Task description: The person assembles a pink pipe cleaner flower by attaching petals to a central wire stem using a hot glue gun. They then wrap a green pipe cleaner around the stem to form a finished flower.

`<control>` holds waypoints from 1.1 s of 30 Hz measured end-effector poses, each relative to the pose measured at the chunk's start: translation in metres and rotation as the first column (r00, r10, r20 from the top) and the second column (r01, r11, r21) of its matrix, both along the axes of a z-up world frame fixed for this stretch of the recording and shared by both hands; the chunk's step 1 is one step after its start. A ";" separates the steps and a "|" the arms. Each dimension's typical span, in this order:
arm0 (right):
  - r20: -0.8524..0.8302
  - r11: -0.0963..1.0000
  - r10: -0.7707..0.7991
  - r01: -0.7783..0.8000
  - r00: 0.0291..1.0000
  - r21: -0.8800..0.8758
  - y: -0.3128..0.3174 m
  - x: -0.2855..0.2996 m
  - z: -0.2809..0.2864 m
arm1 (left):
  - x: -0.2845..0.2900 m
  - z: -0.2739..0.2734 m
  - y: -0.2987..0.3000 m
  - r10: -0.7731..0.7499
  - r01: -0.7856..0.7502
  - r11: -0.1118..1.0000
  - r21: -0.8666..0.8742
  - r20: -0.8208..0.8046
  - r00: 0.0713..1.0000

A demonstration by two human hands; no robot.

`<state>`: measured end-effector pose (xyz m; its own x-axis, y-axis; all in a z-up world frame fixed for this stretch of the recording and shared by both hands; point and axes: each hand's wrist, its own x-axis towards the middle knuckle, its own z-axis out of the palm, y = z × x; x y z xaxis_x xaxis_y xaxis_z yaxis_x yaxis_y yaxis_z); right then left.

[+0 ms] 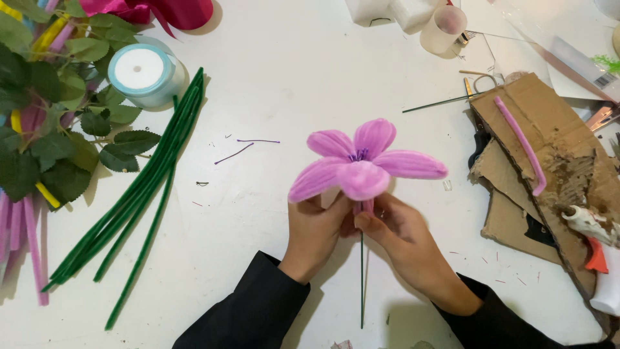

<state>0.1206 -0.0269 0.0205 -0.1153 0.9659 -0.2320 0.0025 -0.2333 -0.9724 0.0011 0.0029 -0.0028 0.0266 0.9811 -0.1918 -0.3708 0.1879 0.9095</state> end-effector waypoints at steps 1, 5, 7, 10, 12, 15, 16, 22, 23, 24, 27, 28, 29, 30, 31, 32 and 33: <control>-0.001 1.000 0.000 0.000 1.000 0.001 0.000 -0.001 0.000 | -0.002 0.004 0.000 0.000 0.000 1.000 0.001 -0.001 1.000; -0.278 0.990 0.105 -0.127 0.955 -0.063 -0.003 -0.003 -0.001 | -0.001 0.009 0.003 -0.086 0.084 0.988 0.127 0.010 0.996; -0.214 0.984 0.057 -0.092 0.975 -0.156 -0.003 -0.003 -0.002 | -0.001 0.013 0.003 -0.075 0.074 0.992 0.099 0.007 0.997; -0.191 0.988 -0.037 0.007 0.981 -0.154 -0.003 -0.003 -0.004 | -0.002 0.022 0.004 -0.150 0.131 0.968 0.215 0.076 0.986; -0.195 0.990 -0.034 0.007 0.980 -0.140 -0.002 -0.003 -0.005 | -0.001 0.024 0.004 -0.155 0.139 0.974 0.178 0.077 0.985; -0.143 0.995 0.011 -0.024 0.990 -0.094 -0.004 -0.004 -0.006 | 0.001 0.021 0.006 -0.151 0.134 0.986 0.096 0.195 0.969; -0.143 0.995 0.014 -0.028 0.990 -0.091 -0.004 -0.004 -0.007 | 0.001 0.022 0.006 -0.148 0.131 0.986 0.099 0.195 0.970; -0.115 0.995 0.035 -0.045 0.993 -0.084 -0.006 -0.007 -0.001 | 0.003 0.018 0.005 -0.095 0.066 0.986 0.152 0.198 0.976; -0.090 0.994 0.045 -0.053 0.995 -0.092 -0.005 -0.007 0.001 | 0.002 0.020 0.005 -0.086 0.069 0.993 0.094 0.188 0.978; -0.065 0.993 0.054 -0.060 0.996 -0.105 -0.006 -0.007 0.003 | 0.002 0.022 0.004 -0.077 0.072 0.997 0.030 0.178 0.981; -0.079 0.995 0.018 -0.026 0.997 -0.100 -0.008 -0.008 -0.001 | 0.004 0.011 0.003 -0.113 0.075 0.987 0.143 0.284 0.952; -0.080 0.995 0.019 -0.027 0.997 -0.099 -0.009 -0.008 0.000 | 0.002 0.013 0.004 -0.113 0.074 0.987 0.145 0.283 0.952; -0.069 0.997 0.011 -0.016 0.998 -0.076 -0.010 -0.008 0.002 | 0.001 0.014 0.005 -0.161 0.123 0.982 0.145 0.285 0.945; -0.059 0.999 0.004 -0.007 0.998 -0.052 -0.010 -0.008 0.003 | -0.001 0.016 0.006 -0.207 0.171 0.974 0.148 0.286 0.936; -0.059 0.999 0.006 -0.009 0.998 -0.049 -0.010 -0.007 0.004 | -0.001 0.016 0.007 -0.206 0.168 0.974 0.151 0.284 0.936; -0.050 0.998 -0.004 0.001 0.999 -0.056 -0.010 -0.006 0.004 | -0.001 0.016 0.007 -0.254 0.193 0.958 0.214 0.314 0.915; -0.040 0.998 -0.014 0.012 0.999 -0.063 -0.011 -0.005 0.004 | -0.001 0.016 0.007 -0.304 0.214 0.937 0.276 0.341 0.890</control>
<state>0.1151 -0.0378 0.0248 -0.1134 0.9511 -0.2875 -0.0395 -0.2934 -0.9552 -0.0002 0.0099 0.0136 0.3108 0.9444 0.1078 -0.6565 0.1312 0.7428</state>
